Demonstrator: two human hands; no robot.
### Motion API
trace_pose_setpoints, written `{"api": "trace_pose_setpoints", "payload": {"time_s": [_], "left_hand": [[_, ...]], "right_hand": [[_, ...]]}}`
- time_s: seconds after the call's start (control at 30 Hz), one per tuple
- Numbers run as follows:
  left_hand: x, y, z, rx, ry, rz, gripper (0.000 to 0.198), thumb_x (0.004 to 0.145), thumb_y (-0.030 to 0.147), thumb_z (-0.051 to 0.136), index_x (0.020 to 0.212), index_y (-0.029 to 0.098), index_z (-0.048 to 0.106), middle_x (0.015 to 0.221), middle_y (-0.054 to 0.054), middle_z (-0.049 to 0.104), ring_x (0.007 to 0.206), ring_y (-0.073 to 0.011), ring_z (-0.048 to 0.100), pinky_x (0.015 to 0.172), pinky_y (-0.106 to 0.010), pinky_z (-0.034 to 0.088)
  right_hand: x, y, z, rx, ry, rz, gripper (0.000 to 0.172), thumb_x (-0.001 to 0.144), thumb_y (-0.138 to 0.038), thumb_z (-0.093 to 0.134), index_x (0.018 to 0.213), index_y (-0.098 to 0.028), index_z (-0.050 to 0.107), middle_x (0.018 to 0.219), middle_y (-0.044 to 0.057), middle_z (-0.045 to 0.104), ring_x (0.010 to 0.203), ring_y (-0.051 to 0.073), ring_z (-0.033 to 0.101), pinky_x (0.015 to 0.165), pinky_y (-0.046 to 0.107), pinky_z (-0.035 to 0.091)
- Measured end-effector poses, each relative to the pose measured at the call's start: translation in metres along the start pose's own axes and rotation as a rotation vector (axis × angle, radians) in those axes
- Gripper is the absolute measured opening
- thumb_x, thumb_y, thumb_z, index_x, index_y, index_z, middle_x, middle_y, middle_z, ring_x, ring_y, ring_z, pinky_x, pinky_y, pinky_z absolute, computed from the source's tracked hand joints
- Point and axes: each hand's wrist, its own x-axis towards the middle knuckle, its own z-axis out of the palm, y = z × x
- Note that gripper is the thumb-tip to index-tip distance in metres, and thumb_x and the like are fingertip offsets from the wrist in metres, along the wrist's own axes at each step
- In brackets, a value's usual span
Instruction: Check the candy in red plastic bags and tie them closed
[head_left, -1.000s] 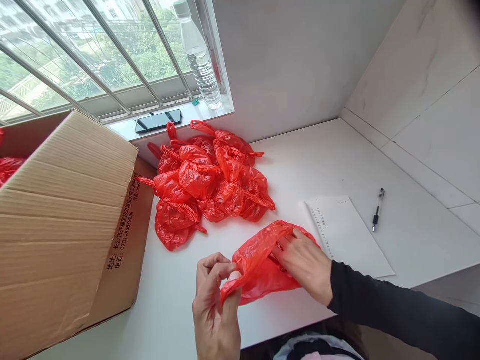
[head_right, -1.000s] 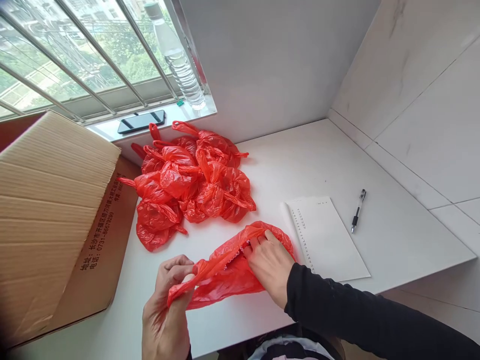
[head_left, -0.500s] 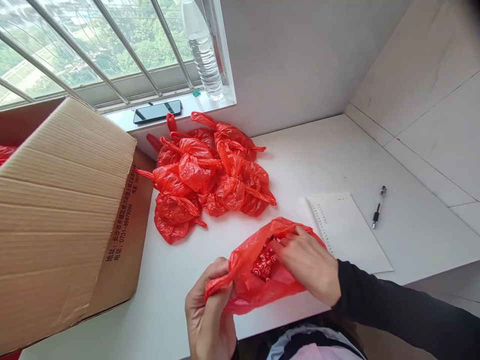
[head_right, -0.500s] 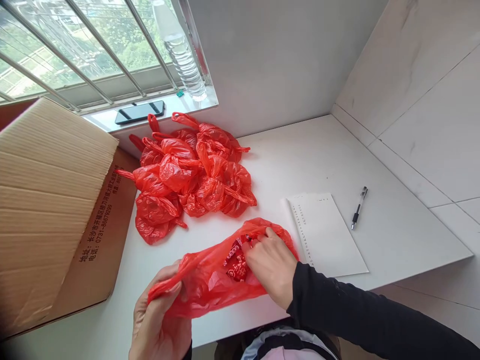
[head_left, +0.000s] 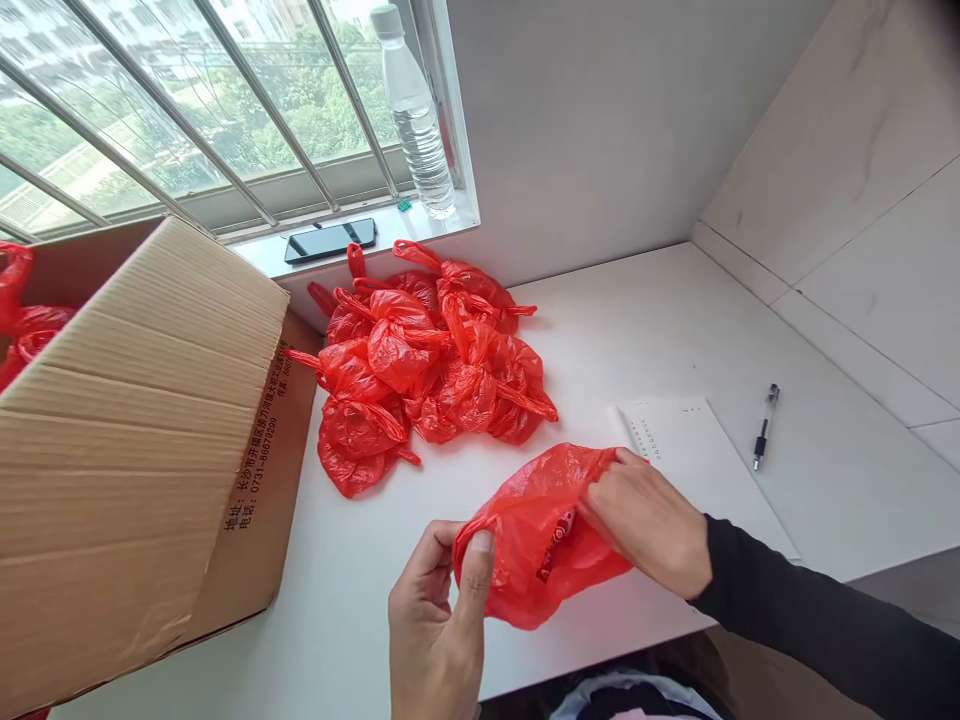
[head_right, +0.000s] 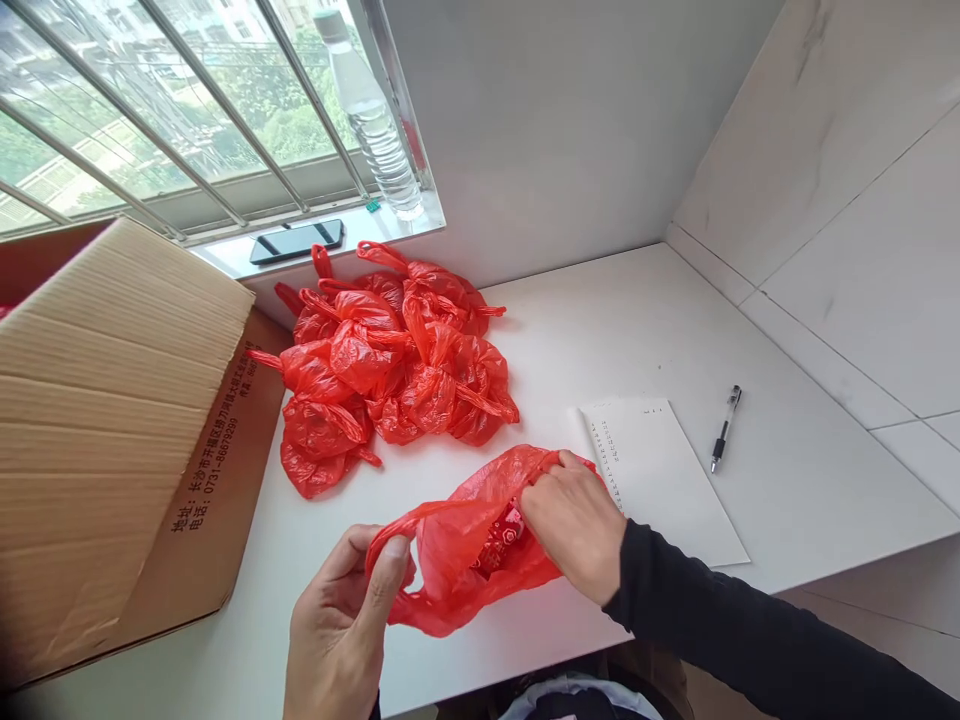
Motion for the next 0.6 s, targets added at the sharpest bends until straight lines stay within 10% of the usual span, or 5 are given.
{"api": "trace_pose_setpoints", "payload": {"time_s": [0.2, 0.43, 0.6], "left_hand": [[-0.001, 0.006, -0.007, -0.242, 0.133, 0.177, 0.025, 0.082, 0.043, 0.079, 0.071, 0.022, 0.074, 0.088, -0.003, 0.06, 0.078, -0.0173, 0.058, 0.06, -0.022, 0.052], [0.002, 0.005, 0.001, -0.29, 0.182, 0.399, 0.002, 0.081, 0.033, 0.082, 0.08, 0.034, 0.08, 0.129, -0.002, 0.064, 0.123, -0.026, 0.057, 0.094, -0.033, 0.057], [-0.001, 0.01, 0.013, -0.317, 0.158, 0.352, 0.007, 0.083, 0.038, 0.079, 0.088, 0.034, 0.08, 0.13, -0.006, 0.069, 0.124, -0.0326, 0.061, 0.083, -0.036, 0.061]], "right_hand": [[-0.025, 0.015, -0.008, 0.1, 0.479, 0.053, 0.036, 0.101, -0.022, 0.055, 0.137, -0.02, 0.054, 0.121, 0.013, 0.062, 0.106, 0.031, 0.057, 0.093, 0.046, 0.047], [-0.017, 0.036, 0.013, 0.127, 0.554, 0.22, 0.069, 0.1, -0.027, 0.057, 0.161, -0.02, 0.026, 0.144, 0.017, 0.05, 0.126, 0.035, 0.049, 0.105, 0.052, 0.048], [-0.009, 0.046, 0.007, 0.322, 0.604, 0.282, 0.063, 0.101, -0.033, 0.056, 0.158, -0.019, 0.033, 0.139, 0.015, 0.056, 0.125, 0.034, 0.052, 0.104, 0.053, 0.05]]}}
